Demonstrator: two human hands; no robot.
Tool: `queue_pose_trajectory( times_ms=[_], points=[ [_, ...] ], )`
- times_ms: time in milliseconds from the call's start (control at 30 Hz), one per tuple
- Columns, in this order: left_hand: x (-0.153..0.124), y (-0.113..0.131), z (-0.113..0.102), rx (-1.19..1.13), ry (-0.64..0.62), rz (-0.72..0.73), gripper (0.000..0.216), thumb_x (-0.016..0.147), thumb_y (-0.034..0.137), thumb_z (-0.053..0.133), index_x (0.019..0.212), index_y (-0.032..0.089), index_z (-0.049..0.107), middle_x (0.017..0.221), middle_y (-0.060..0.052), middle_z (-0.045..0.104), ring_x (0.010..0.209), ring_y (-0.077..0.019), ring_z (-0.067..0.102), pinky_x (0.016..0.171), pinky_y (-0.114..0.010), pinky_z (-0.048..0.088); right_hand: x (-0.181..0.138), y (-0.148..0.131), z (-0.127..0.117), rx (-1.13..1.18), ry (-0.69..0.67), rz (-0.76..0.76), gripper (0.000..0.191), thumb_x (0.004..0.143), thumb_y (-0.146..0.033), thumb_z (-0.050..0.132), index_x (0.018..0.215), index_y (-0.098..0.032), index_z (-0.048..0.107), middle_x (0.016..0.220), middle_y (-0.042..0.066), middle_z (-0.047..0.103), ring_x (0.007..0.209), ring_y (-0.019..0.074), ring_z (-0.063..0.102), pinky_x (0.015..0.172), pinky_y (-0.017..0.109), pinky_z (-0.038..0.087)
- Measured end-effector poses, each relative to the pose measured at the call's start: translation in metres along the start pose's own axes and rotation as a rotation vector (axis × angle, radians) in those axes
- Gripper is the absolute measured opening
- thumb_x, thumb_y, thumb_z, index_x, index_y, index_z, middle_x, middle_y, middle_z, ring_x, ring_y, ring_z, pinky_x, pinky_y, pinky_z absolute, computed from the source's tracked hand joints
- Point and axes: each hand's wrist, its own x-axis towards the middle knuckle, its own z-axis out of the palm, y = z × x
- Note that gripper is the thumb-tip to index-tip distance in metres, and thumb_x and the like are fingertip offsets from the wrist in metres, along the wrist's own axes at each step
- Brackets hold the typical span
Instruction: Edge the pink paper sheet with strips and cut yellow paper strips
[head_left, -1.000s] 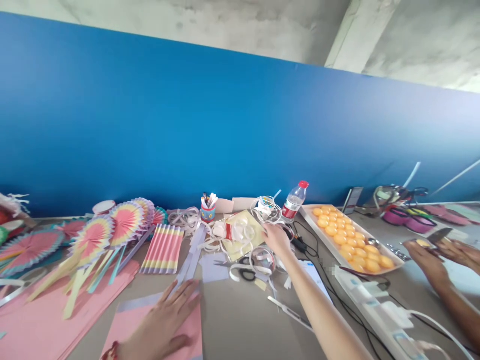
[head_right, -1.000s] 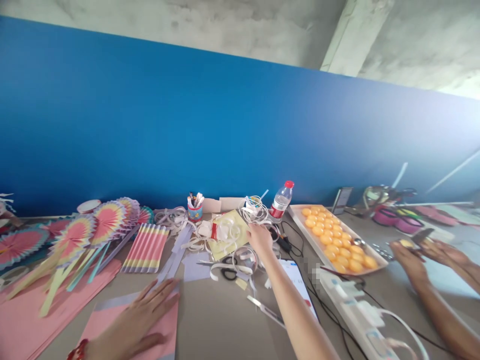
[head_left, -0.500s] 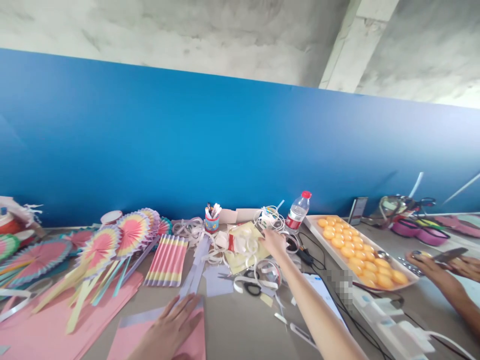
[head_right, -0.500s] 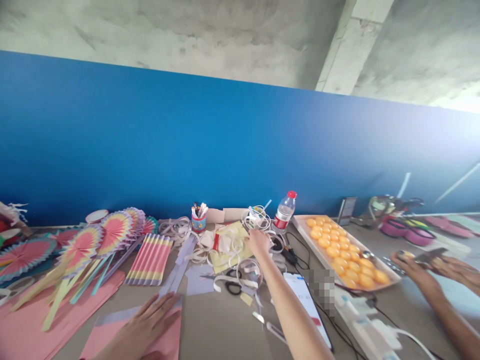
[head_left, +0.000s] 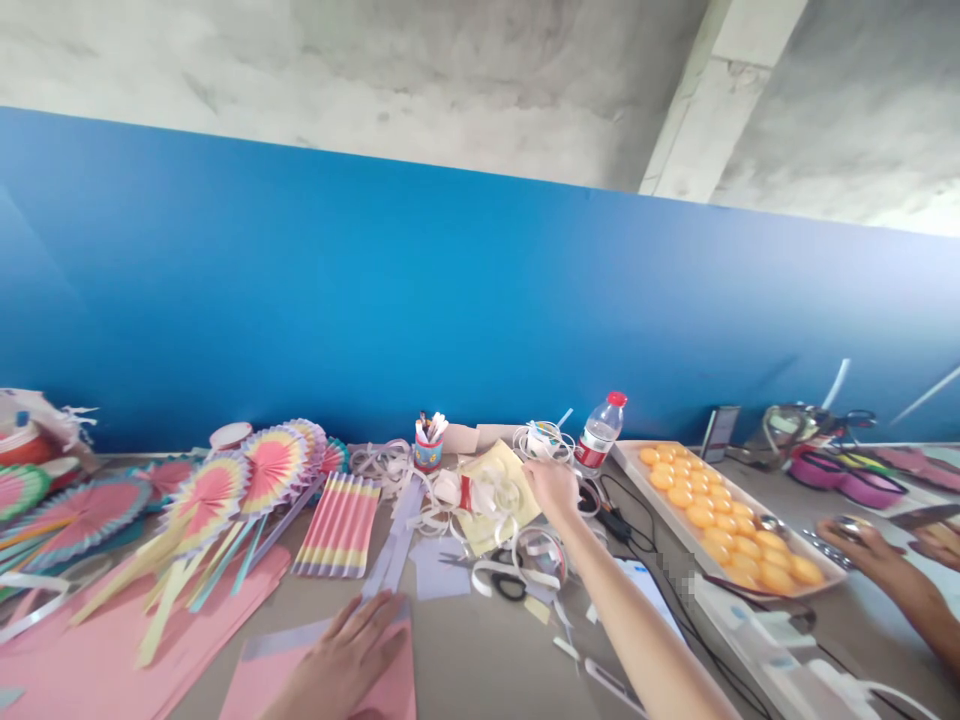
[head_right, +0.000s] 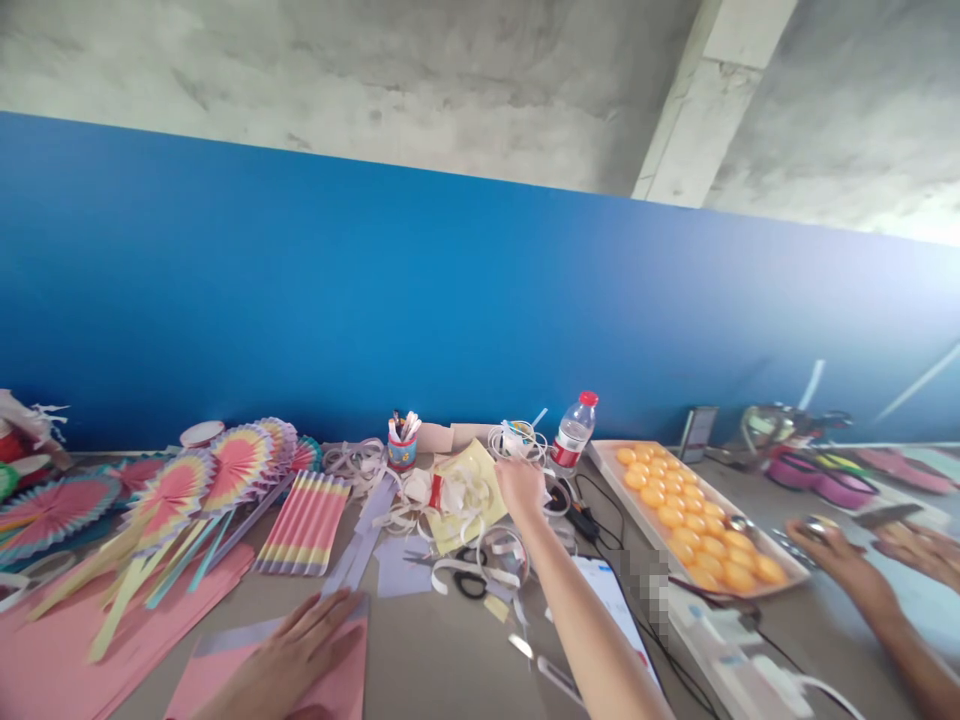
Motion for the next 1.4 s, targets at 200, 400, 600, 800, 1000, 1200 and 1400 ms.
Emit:
queue_pose_trajectory(
  times_ms=[200, 400, 600, 800, 1000, 1200, 1400],
  points=[
    [0.000, 0.001, -0.005, -0.012, -0.045, -0.012, 0.072, 0.079, 0.029, 0.077, 0.143, 0.034, 0.045, 0.154, -0.007, 0.034, 0.141, -0.0328, 0.034, 0.115, -0.050, 0.035, -0.004, -0.011, -0.007, -0.052, 0.155, -0.112, 0.020, 0.096, -0.021, 0.053, 0.111, -0.017, 0.066, 0.108, 0.011, 0.066, 0.103, 0.0229, 0.060, 0.093, 0.039, 0.045],
    [0.000, 0.002, -0.007, -0.046, -0.072, -0.004, 0.073, 0.081, 0.029, 0.074, 0.146, 0.033, 0.040, 0.155, -0.008, 0.033, 0.142, -0.0326, 0.033, 0.116, -0.052, 0.032, 0.000, -0.012, -0.018, -0.048, 0.259, -0.097, 0.025, 0.093, -0.017, 0.047, 0.094, -0.019, 0.071, 0.098, 0.012, 0.069, 0.094, 0.0239, 0.061, 0.080, 0.032, 0.042],
    [-0.003, -0.004, 0.000, -0.033, -0.035, 0.039, 0.076, 0.084, 0.028, 0.071, 0.149, 0.034, 0.033, 0.157, -0.006, 0.029, 0.143, -0.0295, 0.032, 0.117, -0.049, 0.031, 0.008, -0.010, -0.037, -0.018, 0.335, 0.031, 0.038, 0.101, -0.031, 0.032, 0.098, -0.020, 0.069, 0.093, 0.008, 0.070, 0.068, 0.0164, 0.061, 0.057, 0.025, 0.034],
    [-0.006, -0.012, 0.012, -0.022, 0.056, 0.038, 0.074, 0.085, 0.031, 0.069, 0.149, 0.033, 0.033, 0.157, -0.003, 0.030, 0.144, -0.0282, 0.030, 0.118, -0.048, 0.030, 0.013, -0.007, -0.049, 0.014, 0.383, 0.051, 0.030, 0.098, -0.033, 0.042, 0.092, -0.020, 0.069, 0.067, 0.005, 0.065, 0.057, 0.0151, 0.055, 0.054, 0.025, 0.024],
    [-0.010, -0.022, 0.016, -0.020, 0.118, -0.005, 0.070, 0.088, 0.028, 0.065, 0.150, 0.031, 0.032, 0.157, -0.002, 0.032, 0.144, -0.0241, 0.031, 0.119, -0.044, 0.028, 0.016, 0.013, -0.069, 0.127, 0.579, 0.126, 0.029, 0.097, -0.033, 0.042, 0.096, -0.019, 0.068, 0.070, 0.004, 0.066, 0.058, 0.0143, 0.053, 0.054, 0.024, 0.023],
    [-0.011, -0.028, 0.005, -0.003, 0.023, 0.008, 0.071, 0.088, 0.027, 0.062, 0.151, 0.028, 0.030, 0.159, -0.003, 0.028, 0.144, -0.0240, 0.029, 0.120, -0.043, 0.025, -0.022, 0.017, -0.099, 0.337, 0.873, 0.211, 0.044, 0.101, -0.038, 0.030, 0.120, -0.011, 0.059, 0.114, 0.017, 0.065, 0.094, 0.0220, 0.063, 0.076, 0.030, 0.045],
    [-0.014, -0.035, -0.011, -0.027, 0.056, -0.038, 0.060, 0.089, 0.013, 0.051, 0.147, 0.025, 0.040, 0.157, -0.004, 0.031, 0.144, -0.0231, 0.030, 0.120, -0.043, 0.025, -0.134, -0.023, -0.075, 1.089, 0.382, 0.037, 0.066, 0.090, -0.044, 0.059, 0.149, -0.030, 0.035, 0.139, 0.010, 0.054, 0.113, 0.0252, 0.063, 0.082, 0.033, 0.057]
  ],
)
